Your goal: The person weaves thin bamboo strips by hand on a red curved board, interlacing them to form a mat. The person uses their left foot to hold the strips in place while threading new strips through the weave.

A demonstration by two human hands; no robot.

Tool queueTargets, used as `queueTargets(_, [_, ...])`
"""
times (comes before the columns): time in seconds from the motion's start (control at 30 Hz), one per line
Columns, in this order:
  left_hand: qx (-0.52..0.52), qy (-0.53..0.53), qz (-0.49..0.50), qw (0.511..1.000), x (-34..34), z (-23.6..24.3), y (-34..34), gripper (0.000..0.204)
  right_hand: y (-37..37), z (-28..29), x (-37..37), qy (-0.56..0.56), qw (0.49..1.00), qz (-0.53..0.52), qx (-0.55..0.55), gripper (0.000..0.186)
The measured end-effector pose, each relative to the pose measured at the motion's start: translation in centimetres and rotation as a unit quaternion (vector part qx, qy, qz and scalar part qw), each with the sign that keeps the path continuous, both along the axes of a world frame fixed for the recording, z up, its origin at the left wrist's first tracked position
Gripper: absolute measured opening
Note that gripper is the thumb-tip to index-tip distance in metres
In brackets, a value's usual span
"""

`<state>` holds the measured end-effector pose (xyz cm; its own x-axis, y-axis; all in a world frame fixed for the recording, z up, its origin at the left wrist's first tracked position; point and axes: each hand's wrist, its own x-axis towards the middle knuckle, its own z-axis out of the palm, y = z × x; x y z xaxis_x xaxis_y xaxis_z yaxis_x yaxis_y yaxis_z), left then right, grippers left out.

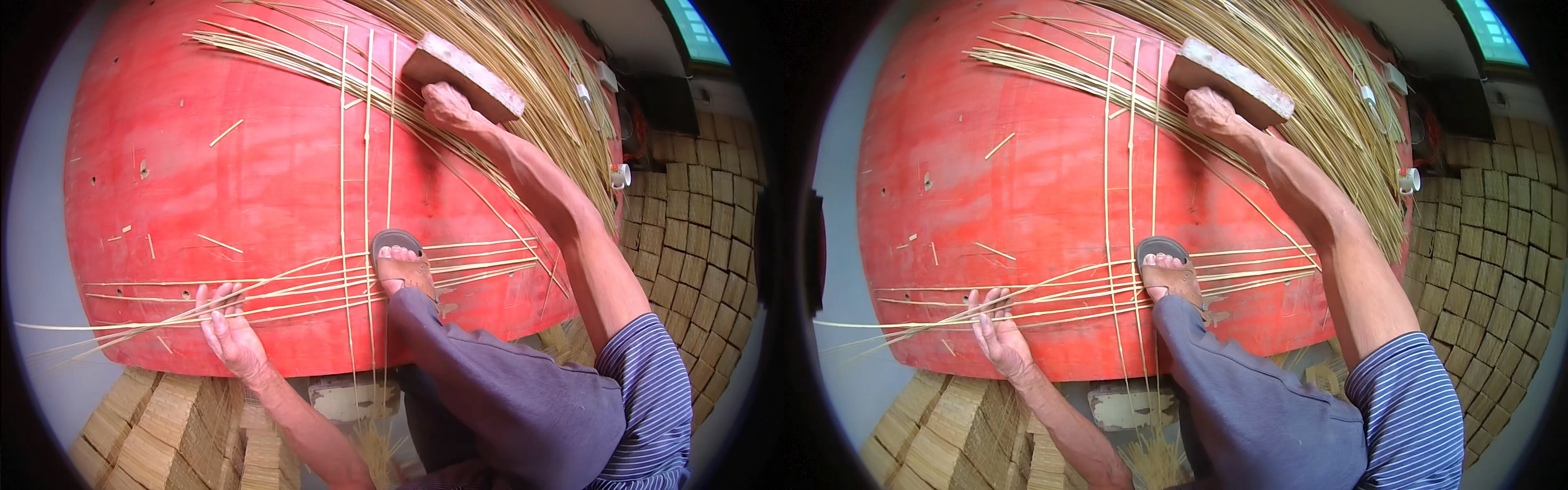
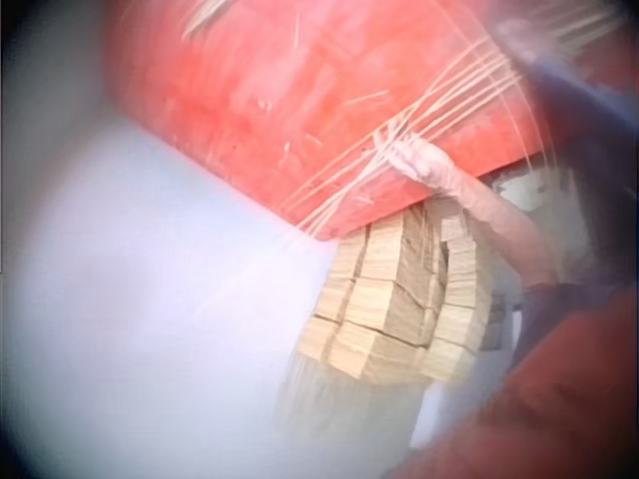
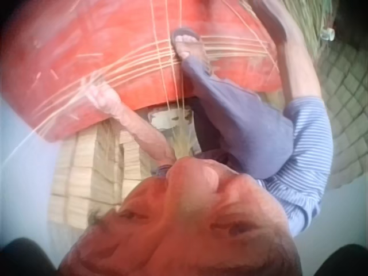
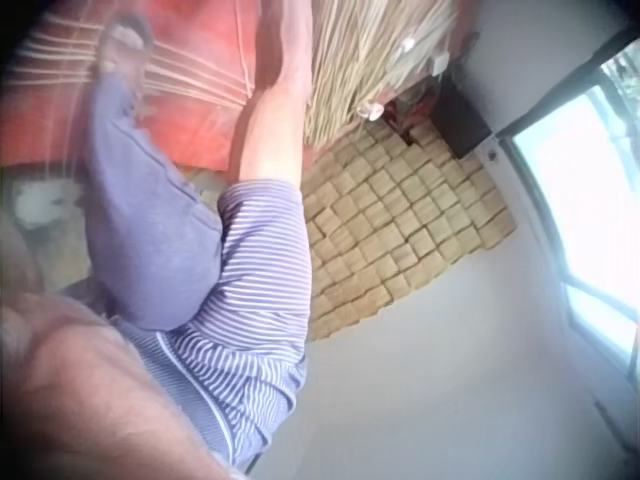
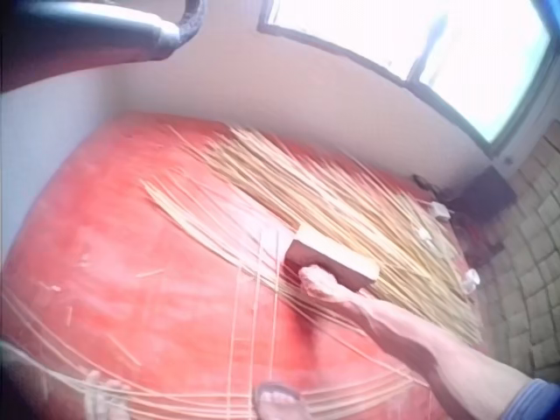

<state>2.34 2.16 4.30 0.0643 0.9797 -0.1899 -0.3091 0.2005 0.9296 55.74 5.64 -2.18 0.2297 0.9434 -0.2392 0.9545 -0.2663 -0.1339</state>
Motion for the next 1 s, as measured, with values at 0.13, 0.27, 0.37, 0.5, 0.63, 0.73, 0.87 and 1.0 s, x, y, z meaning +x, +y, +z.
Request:
queueTargets(0.13, [-0.013, -0.019, 0.011, 1.0, 0.6, -0.2, 0.0, 0.054, 0.5, 2.5, -1.6, -0.125, 0.992, 0.021, -0.013, 0.011])
queueTargets(0.27, [-0.013, -0.009, 0.012, 1.0, -0.5, 0.5, 0.0, 0.054, 2.8, 3.4, -4.4, -0.148, 0.988, 0.015, 0.034, 0.023])
queueTargets(0.37, [-0.009, -0.012, 0.019, 1.0, -0.6, 0.7, 0.0, 0.053, 4.6, 3.5, -4.5, -0.101, 0.992, -0.035, 0.062, 0.018])
queueTargets(0.5, [-0.001, -0.045, 0.002, 0.999, 0.8, -0.3, 0.1, 0.052, 5.7, 3.5, 0.0, 0.087, 0.988, -0.12, 0.047, 0.018])
queueTargets(0.63, [-0.004, -0.03, 0.002, 1.0, -0.7, 0.3, -0.2, 0.052, 6.3, 2.5, -2.6, -0.005, 0.982, -0.061, 0.177, 0.018])
queueTargets(0.73, [-0.008, -0.046, -0.002, 0.999, -0.3, 0.0, -0.2, 0.051, 6.7, 3.5, -2.0, -0.034, 0.973, -0.07, 0.216, 0.014])
queueTargets(0.87, [-0.003, -0.032, -0.005, 0.999, -0.6, -0.3, -0.4, 0.052, 9.1, 8.6, -3.8, -0.075, 0.975, -0.115, 0.176, 0.014])
queueTargets(1.0, [-0.005, -0.066, 0.017, 0.998, -1.3, -0.2, -0.2, 0.065, 14.1, 9.6, 1.6, -0.13, 0.952, -0.104, 0.258, 0.008])
